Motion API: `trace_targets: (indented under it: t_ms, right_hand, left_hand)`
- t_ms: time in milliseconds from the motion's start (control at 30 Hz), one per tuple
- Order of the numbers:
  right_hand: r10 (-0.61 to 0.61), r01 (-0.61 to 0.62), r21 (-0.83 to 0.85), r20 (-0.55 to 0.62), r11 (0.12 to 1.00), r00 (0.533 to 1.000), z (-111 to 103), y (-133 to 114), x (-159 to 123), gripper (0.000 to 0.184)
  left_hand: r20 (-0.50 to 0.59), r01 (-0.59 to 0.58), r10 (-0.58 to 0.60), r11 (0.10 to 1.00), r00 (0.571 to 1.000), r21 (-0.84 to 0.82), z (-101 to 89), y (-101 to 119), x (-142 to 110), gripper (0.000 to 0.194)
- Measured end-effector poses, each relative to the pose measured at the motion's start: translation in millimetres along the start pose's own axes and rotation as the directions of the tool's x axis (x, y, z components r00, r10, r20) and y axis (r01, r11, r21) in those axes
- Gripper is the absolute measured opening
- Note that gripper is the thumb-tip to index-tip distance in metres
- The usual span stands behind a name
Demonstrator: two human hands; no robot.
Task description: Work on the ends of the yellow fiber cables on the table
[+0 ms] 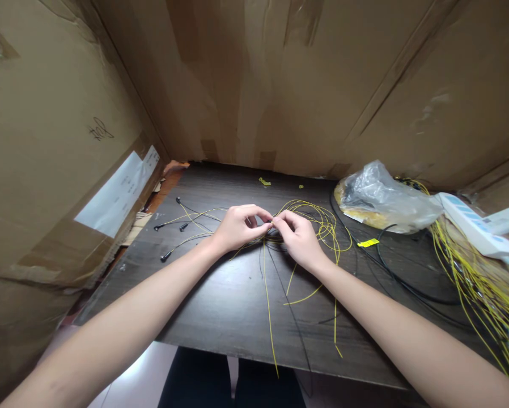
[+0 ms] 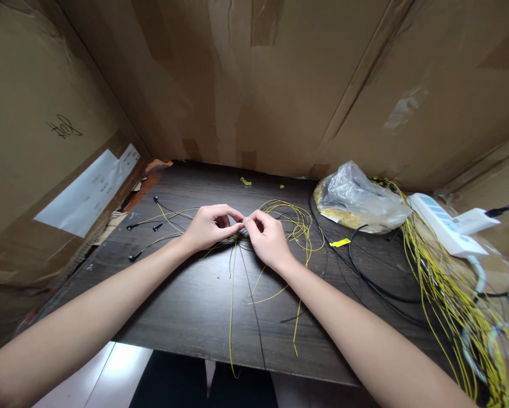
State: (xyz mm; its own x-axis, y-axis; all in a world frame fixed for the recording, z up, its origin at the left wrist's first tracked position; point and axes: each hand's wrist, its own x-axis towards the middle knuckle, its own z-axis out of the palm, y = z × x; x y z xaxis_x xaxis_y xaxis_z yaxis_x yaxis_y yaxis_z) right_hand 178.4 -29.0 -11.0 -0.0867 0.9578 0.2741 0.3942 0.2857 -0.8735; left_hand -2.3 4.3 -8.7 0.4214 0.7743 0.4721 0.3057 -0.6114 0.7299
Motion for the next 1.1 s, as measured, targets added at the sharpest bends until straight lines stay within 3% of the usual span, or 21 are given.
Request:
trace_targets:
  t_ms: [167,633,833,1100]
  right_hand:
    - [0.001,-0.001,-0.033,-0.008,0.999,1.000,0.0,1.4,-0.1,0.043]
    - [-0.034,0.032,-0.029,-0.053,0.999,0.998,1.2,-0.6,-0.2,0.023]
    - [-0.063,0.061,-0.034,-0.063,0.998,0.996,1.9,0.1,-0.8,0.019]
    - [-0.081,0.078,-0.066,-0.054,0.995,0.995,1.9,-1.2,-2.8,0.019]
  left_hand:
    - [-0.001,-0.003,0.003,1.000,1.000,-0.002,0.4,0.5,0.0,0.011]
    - [-0.023,0.036,-0.036,0.999,0.999,-0.019,0.9,0.6,-0.2,0.020]
    - [-0.018,0.107,-0.109,0.991,0.994,-0.083,1.9,-1.8,0.4,0.022]
    - [-0.003,0.120,-0.122,0.985,0.993,-0.128,1.5,-1.4,0.6,0.015]
